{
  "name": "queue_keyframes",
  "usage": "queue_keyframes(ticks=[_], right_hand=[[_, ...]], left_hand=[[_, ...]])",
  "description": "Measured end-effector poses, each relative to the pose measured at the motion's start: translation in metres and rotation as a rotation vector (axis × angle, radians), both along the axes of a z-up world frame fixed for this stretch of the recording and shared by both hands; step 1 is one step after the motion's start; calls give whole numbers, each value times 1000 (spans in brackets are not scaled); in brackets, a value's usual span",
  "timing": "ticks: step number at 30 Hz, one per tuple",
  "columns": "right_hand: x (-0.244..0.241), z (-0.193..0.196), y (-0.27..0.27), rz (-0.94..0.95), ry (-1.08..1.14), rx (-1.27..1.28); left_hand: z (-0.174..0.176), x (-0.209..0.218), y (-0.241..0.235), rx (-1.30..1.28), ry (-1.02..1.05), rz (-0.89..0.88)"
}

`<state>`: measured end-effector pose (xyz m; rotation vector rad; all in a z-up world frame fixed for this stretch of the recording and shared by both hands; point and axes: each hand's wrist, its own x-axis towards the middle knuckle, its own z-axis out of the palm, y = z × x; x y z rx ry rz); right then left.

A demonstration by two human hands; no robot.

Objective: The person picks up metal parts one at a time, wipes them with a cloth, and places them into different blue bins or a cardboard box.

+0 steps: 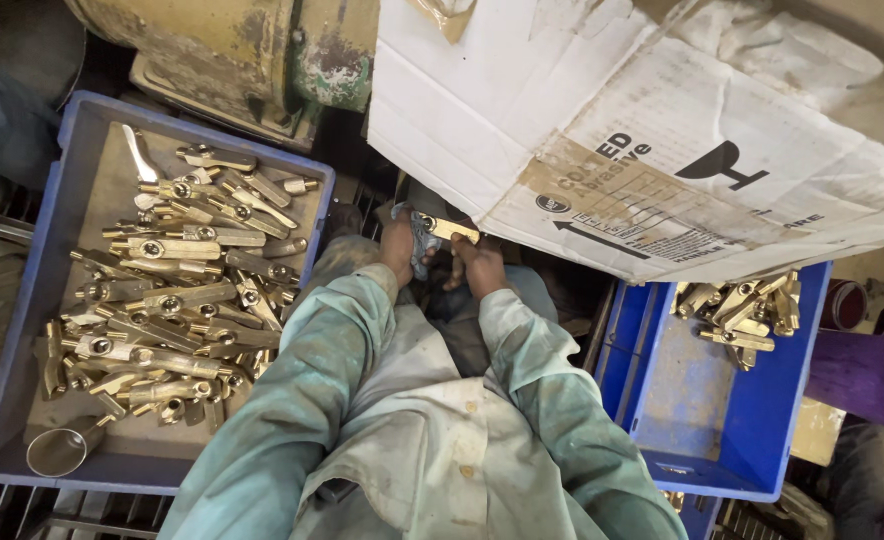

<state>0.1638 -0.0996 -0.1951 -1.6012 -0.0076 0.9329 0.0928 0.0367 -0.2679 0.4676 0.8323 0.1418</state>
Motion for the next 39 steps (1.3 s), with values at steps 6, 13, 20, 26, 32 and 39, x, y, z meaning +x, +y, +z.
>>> queue_keyframes(ticks=[6,13,20,26,32,39], right_hand=[[2,3,1,0,-2,26],[2,10,-11,6,-42,39],[2,20,-30,19,-109,-18],[2,24,-39,36,-122,-2],[-3,29,-44,21,-143,-11],[-6,26,-51,-27,-206,3]], left_hand=[[4,-1,2,-14,39,-10],[11,7,-7,26,-42,-51],[20,12,-24,31,-33,-66],[29,14,-28,8,-83,-109],[30,16,-33,11,-62,-147],[16,19,-41,16,-89,-170]])
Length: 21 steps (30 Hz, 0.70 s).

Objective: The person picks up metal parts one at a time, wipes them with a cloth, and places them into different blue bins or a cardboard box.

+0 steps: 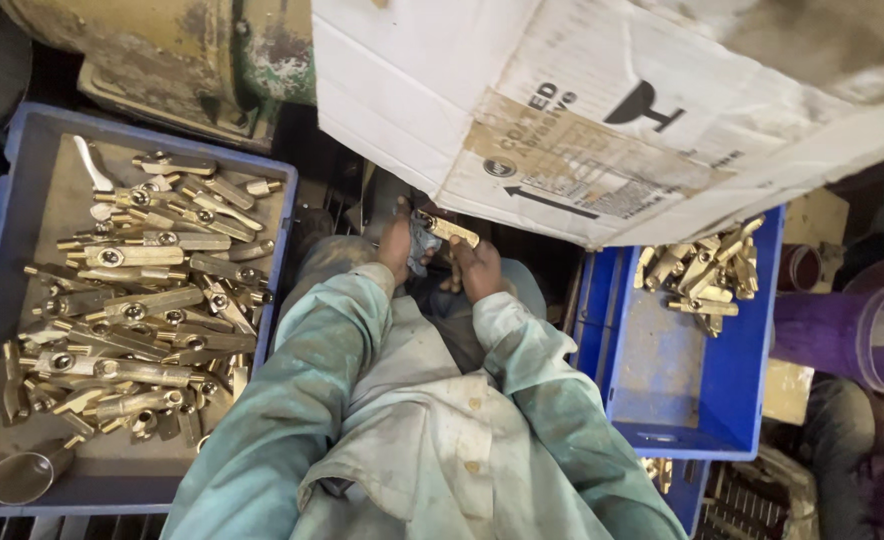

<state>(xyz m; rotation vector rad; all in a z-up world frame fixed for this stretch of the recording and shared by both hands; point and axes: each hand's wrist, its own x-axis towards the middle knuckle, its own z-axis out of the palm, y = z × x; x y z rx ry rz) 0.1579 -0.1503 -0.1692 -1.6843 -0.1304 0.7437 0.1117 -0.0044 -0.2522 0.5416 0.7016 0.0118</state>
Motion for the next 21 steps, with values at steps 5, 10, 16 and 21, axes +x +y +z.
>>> queue_keyframes(ticks=[5,10,16,21], right_hand=[[-12,52,-3,71,-19,-49],[-22,166,-45,310,-139,18],[-37,237,-44,297,-33,365],[-52,243,-39,332,-52,382]], left_hand=[[54,-19,4,-1,69,-81],[161,-92,-8,226,-254,72],[245,-131,-14,1047,-506,167],[256,-148,-18,883,-439,190]])
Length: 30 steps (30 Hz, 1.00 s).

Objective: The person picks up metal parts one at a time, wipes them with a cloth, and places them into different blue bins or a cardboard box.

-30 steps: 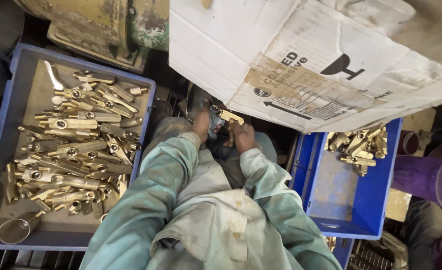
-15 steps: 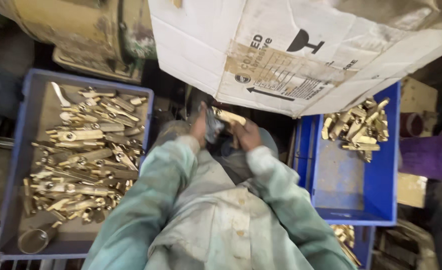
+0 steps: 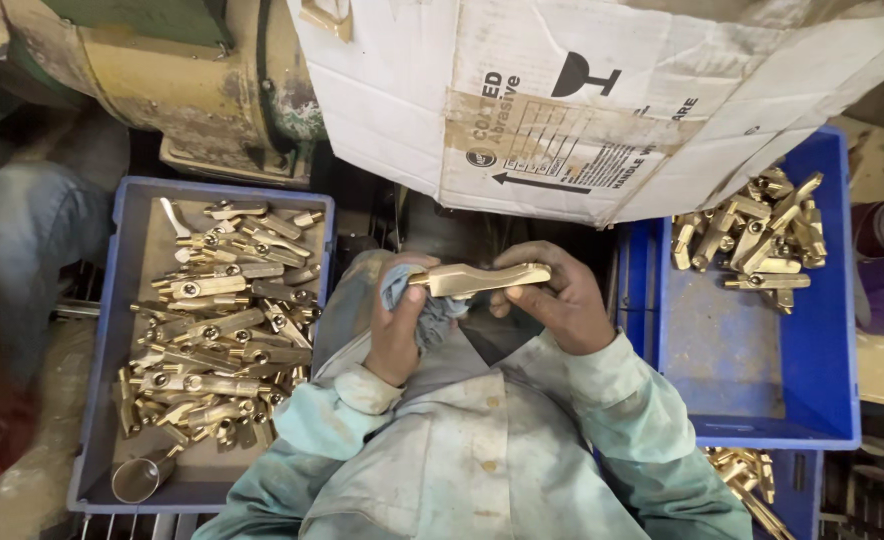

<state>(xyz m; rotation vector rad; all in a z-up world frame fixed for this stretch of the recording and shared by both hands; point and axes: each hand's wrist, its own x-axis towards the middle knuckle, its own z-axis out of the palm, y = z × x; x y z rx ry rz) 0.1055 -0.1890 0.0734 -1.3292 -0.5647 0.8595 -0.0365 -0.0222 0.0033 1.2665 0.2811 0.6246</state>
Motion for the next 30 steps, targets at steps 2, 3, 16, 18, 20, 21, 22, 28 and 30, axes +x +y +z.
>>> queue_keyframes(ticks=[2,3,16,18,20,21,22,28,30], right_hand=[[-2,-6,-1,28,15,-21],[-1,-11,-2,47,29,-42],[41,-108,-129,-438,8,-411],[56,-115,-170,-632,27,-322],[73,-121,-212,-847,25,-258],[82,-127,-228,-949,22,-237],[88,-132,-243,-1051,16,-213],[148,-189,-287,-1175,-35,-447],[172,-213,-280,-1094,-102,-513]], left_hand=[[-2,-7,3,-207,19,-38],[-5,-10,7,-363,13,-72],[-171,-127,153,27,428,513],[-192,-139,161,112,479,552],[-208,-138,163,90,480,580],[-213,-140,164,76,476,598],[-217,-141,165,48,468,617],[-198,-174,168,-71,394,826],[-180,-183,167,-95,297,792]])
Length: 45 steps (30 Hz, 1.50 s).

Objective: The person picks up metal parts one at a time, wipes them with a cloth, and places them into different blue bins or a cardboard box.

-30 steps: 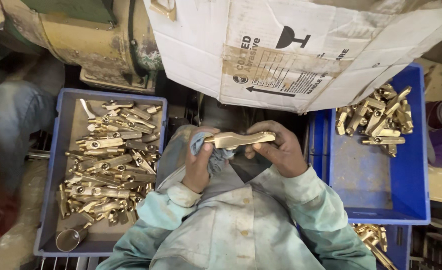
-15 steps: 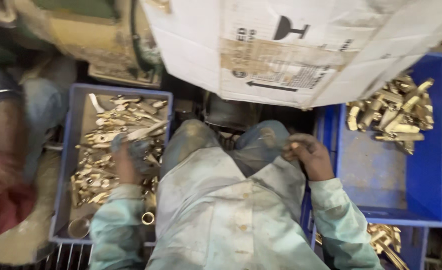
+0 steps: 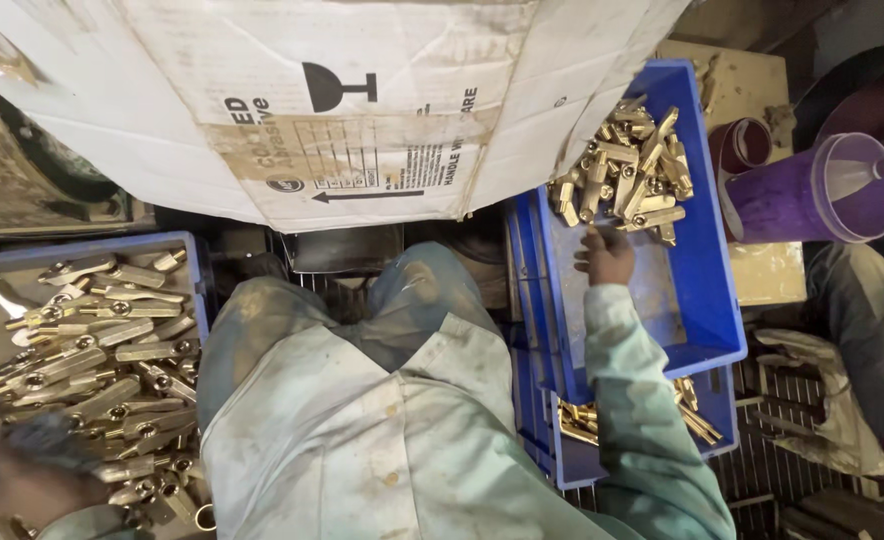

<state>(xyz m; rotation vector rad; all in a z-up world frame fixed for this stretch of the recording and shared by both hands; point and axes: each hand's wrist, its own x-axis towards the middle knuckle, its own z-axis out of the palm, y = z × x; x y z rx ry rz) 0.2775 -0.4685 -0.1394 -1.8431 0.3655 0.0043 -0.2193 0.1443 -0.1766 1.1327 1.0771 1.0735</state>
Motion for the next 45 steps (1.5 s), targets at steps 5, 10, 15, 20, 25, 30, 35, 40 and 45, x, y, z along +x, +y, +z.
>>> queue_keyframes(ticks=[5,10,15,20,25,30,35,40,45], right_hand=[[71,-26,30,289,-140,-728],[105,-27,43,340,-97,-880],[94,-13,37,20,308,-255],[10,60,44,167,-58,553],[-66,145,91,397,-287,176],[-129,161,175,524,-258,525],[-179,154,243,600,-135,798],[-193,146,253,795,-111,431],[-180,124,243,996,-81,15]], left_hand=[[28,73,-28,-107,-115,-307],[60,154,-60,434,486,-688],[74,162,-88,625,741,-940],[69,161,-82,444,690,-925],[71,181,-95,599,558,-893],[97,222,-154,-166,55,-1033],[140,236,-192,-310,-327,-1144],[159,231,-174,-556,-428,-954],[137,232,-150,-477,-242,-995]])
